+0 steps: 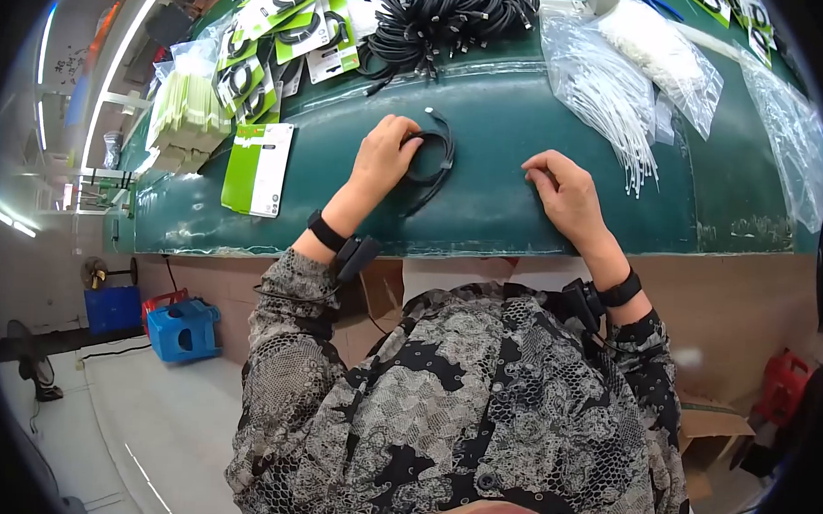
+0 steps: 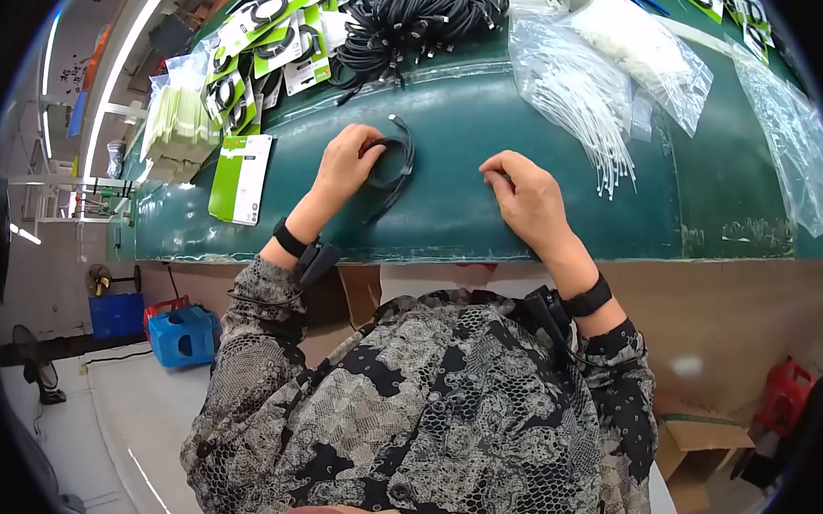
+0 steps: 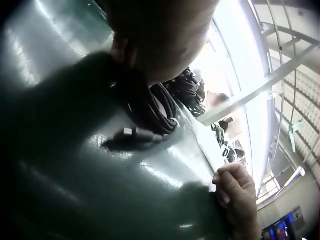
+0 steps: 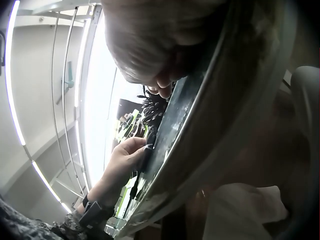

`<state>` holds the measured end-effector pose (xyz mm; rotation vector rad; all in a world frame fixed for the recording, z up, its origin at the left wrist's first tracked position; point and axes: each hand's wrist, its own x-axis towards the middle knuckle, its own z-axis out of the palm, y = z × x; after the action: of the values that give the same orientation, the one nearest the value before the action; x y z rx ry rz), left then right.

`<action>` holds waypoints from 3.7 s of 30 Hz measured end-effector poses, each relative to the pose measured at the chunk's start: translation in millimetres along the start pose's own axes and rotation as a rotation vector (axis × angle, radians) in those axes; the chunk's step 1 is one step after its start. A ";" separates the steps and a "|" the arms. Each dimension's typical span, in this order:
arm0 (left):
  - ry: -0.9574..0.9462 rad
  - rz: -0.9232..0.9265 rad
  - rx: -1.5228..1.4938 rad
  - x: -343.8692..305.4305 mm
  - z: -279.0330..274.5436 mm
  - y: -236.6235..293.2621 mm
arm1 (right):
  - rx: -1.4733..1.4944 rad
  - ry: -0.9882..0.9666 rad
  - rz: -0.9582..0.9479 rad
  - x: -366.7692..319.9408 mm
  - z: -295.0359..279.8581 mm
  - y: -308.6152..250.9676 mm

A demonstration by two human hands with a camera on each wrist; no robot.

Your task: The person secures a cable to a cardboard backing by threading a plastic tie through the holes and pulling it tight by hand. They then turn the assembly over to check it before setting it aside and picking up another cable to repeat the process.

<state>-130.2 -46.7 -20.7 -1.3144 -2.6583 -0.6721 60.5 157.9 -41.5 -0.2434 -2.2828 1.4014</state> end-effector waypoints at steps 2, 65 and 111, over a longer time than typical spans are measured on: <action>0.062 0.130 -0.216 -6.3 -0.1 6.7 | -0.013 0.007 0.008 1.9 1.8 -1.8; 0.055 -0.539 -1.066 -26.9 -83.3 -36.9 | 1.179 -0.091 0.526 -1.5 49.9 -56.9; 0.246 -0.457 -1.490 -40.5 25.4 103.3 | 0.862 -0.052 0.581 -9.0 27.3 -35.8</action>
<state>-22.2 -10.8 -19.4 -0.4866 -1.9949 -2.8954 58.8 115.9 -23.0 -0.6058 -1.4738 2.5456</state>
